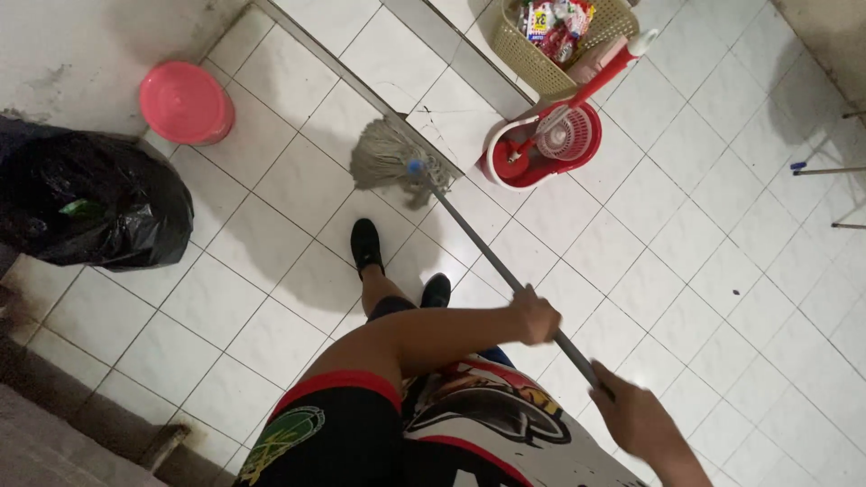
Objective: The person mops a white tiled floor using a string mop. They move the mop back and forth across the floor, navigating around a red bucket, a black trash bag, and a low table with items on it.
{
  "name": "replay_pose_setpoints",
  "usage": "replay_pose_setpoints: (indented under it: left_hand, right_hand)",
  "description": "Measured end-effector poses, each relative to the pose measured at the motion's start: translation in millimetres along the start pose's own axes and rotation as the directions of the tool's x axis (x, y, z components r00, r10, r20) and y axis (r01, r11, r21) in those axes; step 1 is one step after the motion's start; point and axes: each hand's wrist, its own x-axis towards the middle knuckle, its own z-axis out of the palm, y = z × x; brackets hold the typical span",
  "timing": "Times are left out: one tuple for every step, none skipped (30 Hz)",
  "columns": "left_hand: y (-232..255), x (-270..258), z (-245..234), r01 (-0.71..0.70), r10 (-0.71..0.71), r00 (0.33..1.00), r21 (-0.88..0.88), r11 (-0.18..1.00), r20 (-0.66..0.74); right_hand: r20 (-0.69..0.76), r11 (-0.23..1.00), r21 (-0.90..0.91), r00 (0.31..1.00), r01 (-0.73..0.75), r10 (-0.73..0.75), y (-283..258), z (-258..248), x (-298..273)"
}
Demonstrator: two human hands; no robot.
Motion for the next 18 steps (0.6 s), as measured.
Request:
replay_pose_setpoints:
  left_hand:
    - [-5, -11, -12, 0.007, -0.007, 1.0, 0.005, 1.0, 0.0]
    - [-10, -22, -24, 0.054, -0.051, 0.998, 0.123, 0.991, -0.023]
    - [-13, -33, -36, 0.098, -0.089, 0.995, 0.237, 0.967, -0.046]
    - [-39, -19, 3, 0.1, -0.093, 0.995, 0.24, 0.966, -0.043]
    - [-64, -3, 42, 0.194, -0.173, 0.973, 0.134, 0.972, -0.154]
    - [-90, 14, 80, 0.274, -0.261, 0.931, 0.016, 0.962, -0.253]
    - [-101, 8, 73, 0.272, -0.259, 0.931, 0.014, 0.962, -0.258]
    - [-113, 2, 66, 0.356, -0.348, 0.9, -0.015, 0.934, -0.262]
    - [-126, -11, 64, 0.448, -0.445, 0.858, -0.049, 0.893, -0.257]
    - [-139, -6, 62, 0.455, -0.454, 0.854, -0.057, 0.889, -0.254]
    - [-149, -3, 64, 0.467, -0.446, 0.802, -0.048, 0.883, -0.399]
    - [-160, -1, 65, 0.481, -0.426, 0.731, -0.04, 0.876, -0.534]
    - [-163, 23, 74, 0.495, -0.441, 0.722, -0.049, 0.868, -0.534]
    - [-167, 45, 82, 0.458, -0.5, 0.682, -0.221, 0.861, -0.534]
    - [-172, 65, 90, 0.408, -0.568, 0.635, -0.397, 0.822, -0.524]
    - [-138, 58, 79, 0.423, -0.593, 0.614, -0.416, 0.805, -0.521]
    - [-112, 54, 61, 0.376, -0.484, 0.75, -0.313, 0.873, -0.451]
    - [-85, 51, 43, 0.306, -0.366, 0.86, -0.216, 0.927, -0.355]
  right_hand:
    - [-0.002, 1.0, 0.002, 1.0, 0.008, -0.008, 1, 10, 18]
    - [0.013, 0.999, 0.027, 0.999, 0.037, -0.037, 2, 19, 37]
    - [0.031, 0.997, 0.054, 0.998, 0.061, -0.063, 4, 29, 53]
    - [0.033, 0.996, 0.057, 0.997, 0.065, -0.067, -7, 43, 70]
    - [0.06, 0.984, 0.139, 0.991, 0.109, -0.119, -17, 59, 85]
    - [0.081, 0.963, 0.221, 0.982, 0.151, -0.173, -27, 75, 101]
    - [0.078, 0.964, 0.218, 0.982, 0.149, -0.17, -33, 81, 120]
    - [-0.011, 0.946, 0.16, 0.959, 0.282, -0.284, -39, 86, 139]
    - [-0.083, 0.907, 0.087, 0.91, 0.412, -0.406, -48, 96, 157]
    - [-0.075, 0.905, 0.081, 0.908, 0.417, -0.412, -58, 82, 161]
    - [-0.043, 0.912, 0.088, 0.916, 0.402, -0.399, -67, 72, 163]
    - [-0.012, 0.918, 0.094, 0.922, 0.385, -0.386, -77, 62, 164]
    - [-0.005, 0.914, 0.084, 0.917, 0.397, -0.398, -69, 55, 156]
    - [-0.051, 0.907, 0.075, 0.91, 0.414, -0.411, -62, 47, 147]
    - [-0.09, 0.898, 0.052, 0.898, 0.436, -0.431, -56, 37, 138]
    - [-0.076, 0.891, 0.03, 0.89, 0.453, -0.45, -46, 29, 114]
    - [-0.016, 0.952, -0.08, 0.954, 0.297, -0.299, -39, 17, 95]
    - [0.015, 0.972, -0.197, 0.991, 0.132, -0.132, -32, 5, 75]
